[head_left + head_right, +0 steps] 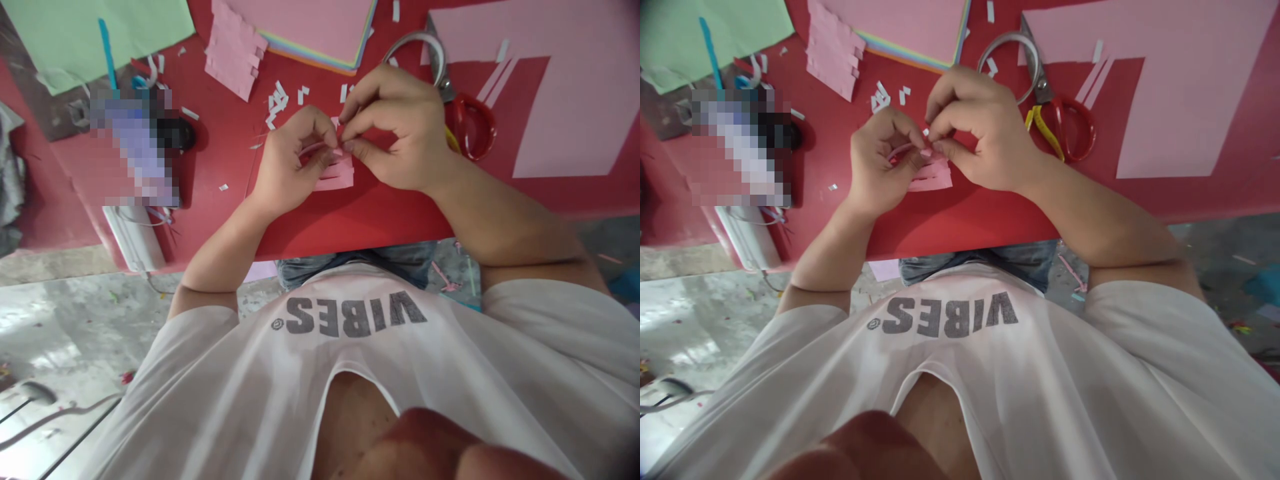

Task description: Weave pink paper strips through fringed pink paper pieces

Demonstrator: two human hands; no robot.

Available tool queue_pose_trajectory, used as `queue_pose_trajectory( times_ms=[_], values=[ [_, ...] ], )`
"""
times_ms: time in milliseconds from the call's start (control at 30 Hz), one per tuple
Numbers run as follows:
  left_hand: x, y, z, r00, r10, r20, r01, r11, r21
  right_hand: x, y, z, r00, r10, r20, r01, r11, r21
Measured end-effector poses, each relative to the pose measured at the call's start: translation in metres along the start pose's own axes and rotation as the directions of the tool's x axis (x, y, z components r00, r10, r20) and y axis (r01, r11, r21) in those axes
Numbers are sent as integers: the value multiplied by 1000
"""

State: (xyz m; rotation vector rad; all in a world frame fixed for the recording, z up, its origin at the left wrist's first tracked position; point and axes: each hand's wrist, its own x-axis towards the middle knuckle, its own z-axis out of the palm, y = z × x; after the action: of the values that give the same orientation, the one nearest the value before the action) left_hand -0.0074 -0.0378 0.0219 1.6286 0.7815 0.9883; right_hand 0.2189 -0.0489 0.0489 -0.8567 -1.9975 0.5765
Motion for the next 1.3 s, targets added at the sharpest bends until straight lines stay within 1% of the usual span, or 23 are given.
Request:
queue_pose_trajectory(
  times_ms=[133, 233, 300, 367, 467, 533, 600, 667, 733, 800, 867, 933, 1000, 1100, 1200, 1267, 1300],
  values=[
    [0, 10, 1, 1000, 28, 8, -29, 999, 26, 0, 1, 0, 1000, -23, -5, 23, 1000, 18],
    [-2, 18, 2, 997, 82, 11, -83, 993, 89, -1, -2, -1, 999, 32, 23, -32, 999, 29],
    [-2, 16, 0, 994, 106, 31, -109, 981, 161, -1, -3, -1, 996, 75, 49, -76, 997, 23],
    [-3, 9, -4, 991, 121, 65, -133, 966, 224, -1, -5, -2, 993, 93, 74, -94, 996, 6],
    [-3, -3, -9, 985, 120, 124, -150, 953, 265, 0, -5, -2, 993, 91, 70, -90, 996, -12],
    [-3, -8, -11, 987, 96, 128, -129, 952, 278, -1, -5, -2, 996, 78, 36, -77, 997, -7],
    [-3, -10, -11, 990, 70, 121, -98, 964, 249, -2, -7, -1, 996, 94, 10, -94, 996, 12],
    [-3, -11, -10, 994, 29, 110, -52, 977, 206, -3, -9, 0, 992, 125, -10, -124, 991, 58],
    [-3, -11, -10, 994, 8, 106, -28, 981, 190, -3, -11, 1, 985, 174, -2, -172, 976, 133],
    [-3, -11, -10, 995, 17, 96, -37, 976, 215, -3, -12, 2, 978, 208, 8, -205, 956, 210],
    [-3, -9, -9, 992, 59, 113, -83, 970, 230, -2, -13, 4, 974, 228, 13, -223, 934, 279],
    [-5, -4, -7, 987, 94, 132, -120, 970, 212, -1, -14, 4, 971, 238, 16, -230, 918, 324],
    [-6, 2, -3, 989, 97, 114, -116, 977, 176, -1, -14, 4, 967, 254, 27, -248, 910, 332],
    [-8, 9, 2, 999, 27, 44, -33, 988, 153, -1, -12, 4, 965, 262, 10, -253, 922, 293],
    [-7, 6, 2, 999, -48, 14, 45, 990, 133, -1, -12, 4, 970, 242, -6, -231, 934, 272],
    [-7, 2, 1, 998, -62, 5, 61, 989, 132, -1, -13, 4, 972, 233, -8, -223, 939, 262],
    [-6, 1, 1, 999, -51, -1, 51, 988, 148, -1, -14, 4, 973, 233, -11, -222, 942, 252]
  ],
)
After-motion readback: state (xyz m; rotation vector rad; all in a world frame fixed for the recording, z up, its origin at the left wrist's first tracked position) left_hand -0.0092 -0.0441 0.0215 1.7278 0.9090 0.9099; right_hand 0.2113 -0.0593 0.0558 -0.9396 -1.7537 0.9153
